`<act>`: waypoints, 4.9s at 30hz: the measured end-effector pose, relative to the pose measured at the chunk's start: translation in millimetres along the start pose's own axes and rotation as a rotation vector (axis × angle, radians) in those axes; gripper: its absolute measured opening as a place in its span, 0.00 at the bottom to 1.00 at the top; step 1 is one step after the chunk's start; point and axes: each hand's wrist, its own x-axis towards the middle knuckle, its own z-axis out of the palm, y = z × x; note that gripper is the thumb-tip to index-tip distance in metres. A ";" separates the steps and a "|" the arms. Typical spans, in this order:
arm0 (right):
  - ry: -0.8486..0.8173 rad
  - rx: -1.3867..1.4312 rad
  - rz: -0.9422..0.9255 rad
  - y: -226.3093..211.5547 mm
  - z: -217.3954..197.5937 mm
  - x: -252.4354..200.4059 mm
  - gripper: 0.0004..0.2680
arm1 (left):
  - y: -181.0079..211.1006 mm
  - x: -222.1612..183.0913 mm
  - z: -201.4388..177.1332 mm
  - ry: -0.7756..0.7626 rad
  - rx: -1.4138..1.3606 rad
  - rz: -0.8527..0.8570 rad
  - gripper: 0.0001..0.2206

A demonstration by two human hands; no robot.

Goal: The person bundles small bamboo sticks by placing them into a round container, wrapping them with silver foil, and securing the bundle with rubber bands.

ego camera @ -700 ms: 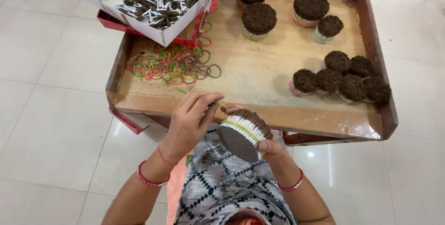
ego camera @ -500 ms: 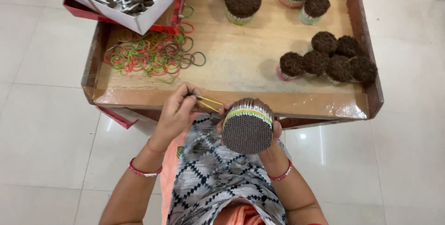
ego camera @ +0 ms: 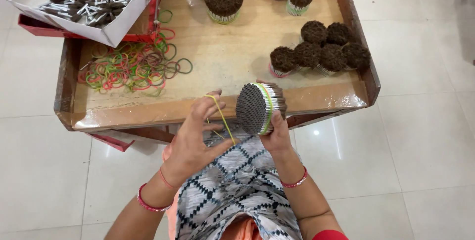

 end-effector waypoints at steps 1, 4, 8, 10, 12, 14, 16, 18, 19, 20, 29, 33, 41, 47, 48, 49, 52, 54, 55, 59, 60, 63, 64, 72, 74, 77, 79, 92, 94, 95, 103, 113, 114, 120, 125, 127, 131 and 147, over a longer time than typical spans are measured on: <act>-0.001 -0.002 -0.005 1.7 0.5 -1.0 0.38 | 6.7 5.1 3.5 -0.002 -0.001 0.005 0.34; 0.002 -0.247 -0.143 7.7 6.0 -5.5 0.39 | 22.8 15.8 11.8 -0.062 0.303 0.141 0.39; -0.039 -0.256 -0.107 13.6 -1.8 -13.5 0.38 | 27.0 31.5 16.7 -0.169 0.500 0.102 0.44; -0.028 -0.184 -0.047 18.6 -14.7 -18.2 0.37 | 25.9 36.4 17.0 -0.222 0.508 0.036 0.46; 0.048 0.053 0.063 23.3 -25.7 -23.1 0.35 | 22.2 37.4 17.5 -0.286 0.457 -0.100 0.51; 0.094 0.148 0.058 13.4 -10.2 -18.2 0.35 | 23.2 35.8 18.4 -0.277 0.414 -0.136 0.51; 0.134 0.244 0.052 7.5 -3.0 -12.2 0.34 | 20.0 30.5 22.2 -0.266 0.373 -0.171 0.51; 0.225 0.317 0.002 6.6 -4.5 -9.4 0.33 | 12.6 18.9 30.1 -0.280 0.403 -0.349 0.38; 0.229 0.318 -0.002 6.3 -5.0 -9.1 0.33 | 11.9 16.1 32.0 -0.285 0.402 -0.347 0.38; 0.256 0.345 -0.013 5.1 -5.8 -8.9 0.32 | 11.2 13.3 34.5 -0.266 0.408 -0.343 0.30; 0.361 0.339 -0.078 9.0 5.8 -11.0 0.27 | 9.4 4.4 45.4 -0.220 0.329 0.260 0.09; 0.364 0.393 -0.069 18.3 -6.4 -22.9 0.29 | 11.1 6.0 41.8 -0.253 0.238 0.350 0.12; 0.315 0.445 -0.161 -40.2 -0.4 23.4 0.32 | 1.3 -29.5 0.3 -0.309 -0.035 0.241 0.05; 0.247 0.829 -0.193 -39.3 -0.1 26.4 0.35 | -43.2 -84.0 -9.6 0.057 -0.858 0.030 0.11; 0.176 0.935 -0.140 -31.7 7.2 25.4 0.38 | -45.9 -87.2 -6.9 0.251 -1.272 -0.013 0.16; 0.176 0.939 -0.133 -27.0 18.4 21.8 0.38 | -54.4 -81.4 -2.9 0.258 -1.266 -0.013 0.16; 0.019 1.105 -0.001 -12.1 47.0 9.4 0.39 | -69.0 -58.2 8.5 0.535 -1.498 -0.053 0.13; -0.088 1.078 0.053 -2.0 56.1 -0.3 0.36 | -65.5 -30.8 17.7 0.531 -1.293 -0.118 0.24; -0.093 1.076 0.059 1.8 54.2 -3.0 0.36 | -60.2 -22.6 22.7 0.535 -1.293 -0.112 0.24; -0.084 0.799 -0.068 10.3 44.4 -3.9 0.37 | -38.3 3.5 31.1 0.293 -1.071 -0.003 0.41; -0.052 0.669 -0.143 10.9 41.1 -4.6 0.37 | -31.8 4.8 31.8 0.197 -1.003 0.035 0.47; 0.071 0.328 -0.321 4.4 58.2 3.3 0.39 | -31.7 1.2 38.1 0.040 -0.566 0.087 0.53; 0.070 0.330 -0.318 11.3 51.4 2.5 0.39 | -29.7 2.7 36.7 0.043 -0.564 0.086 0.53; -0.373 -0.663 -0.576 -19.9 28.4 23.5 0.44 | -22.0 -0.3 16.9 -0.045 -0.258 -0.068 0.51; -0.396 -0.742 -0.568 -22.1 18.8 22.0 0.43 | -15.2 1.9 17.8 -0.040 -0.271 -0.076 0.51; -0.435 -0.867 -0.551 -30.9 20.4 18.4 0.41 | -13.0 3.3 19.7 -0.030 -0.319 -0.086 0.50; -0.454 -0.913 -0.548 -36.1 23.6 18.4 0.40 | -11.6 8.1 18.5 -0.025 -0.351 -0.083 0.49; -0.525 -1.037 -0.513 -32.6 17.5 13.3 0.39 | -17.9 30.2 7.1 -0.111 -0.416 -0.234 0.26; -0.505 -1.006 -0.478 -34.9 16.9 12.3 0.39 | -42.2 28.6 5.0 -0.132 -0.538 -0.269 0.25; -0.490 -0.978 -0.403 -38.1 17.2 12.7 0.40 | -53.6 28.5 1.5 -0.163 -0.563 -0.265 0.22; -0.547 -1.139 -0.164 -86.1 52.6 68.4 0.41 | -74.2 27.2 -21.0 0.147 -0.202 -0.437 0.12; -0.513 -1.862 -0.069 -35.6 45.4 141.0 0.36 | -88.5 15.0 -28.0 0.275 -0.204 -0.376 0.07; -0.516 -1.872 -0.101 -40.6 48.0 144.1 0.36 | -87.1 17.3 -28.7 0.272 -0.223 -0.390 0.07; -0.413 -1.934 -0.018 -20.8 37.9 154.0 0.37 | -93.8 23.8 -25.8 0.344 -0.213 -0.391 0.06; -0.413 -1.861 -0.102 -17.3 41.5 154.3 0.36 | -97.1 20.8 -24.3 0.330 -0.091 -0.352 0.07; -0.434 -1.868 -0.118 -11.9 41.2 163.2 0.36 | -100.2 21.4 -22.4 0.366 -0.071 -0.357 0.08; -0.622 -1.926 -0.107 -1.4 40.3 195.7 0.35 | -92.8 18.7 -20.6 0.318 -0.013 -0.348 0.07; 0.326 -2.243 0.109 -124.2 -87.7 294.8 0.36 | -74.2 26.9 -14.7 0.242 0.195 -0.279 0.06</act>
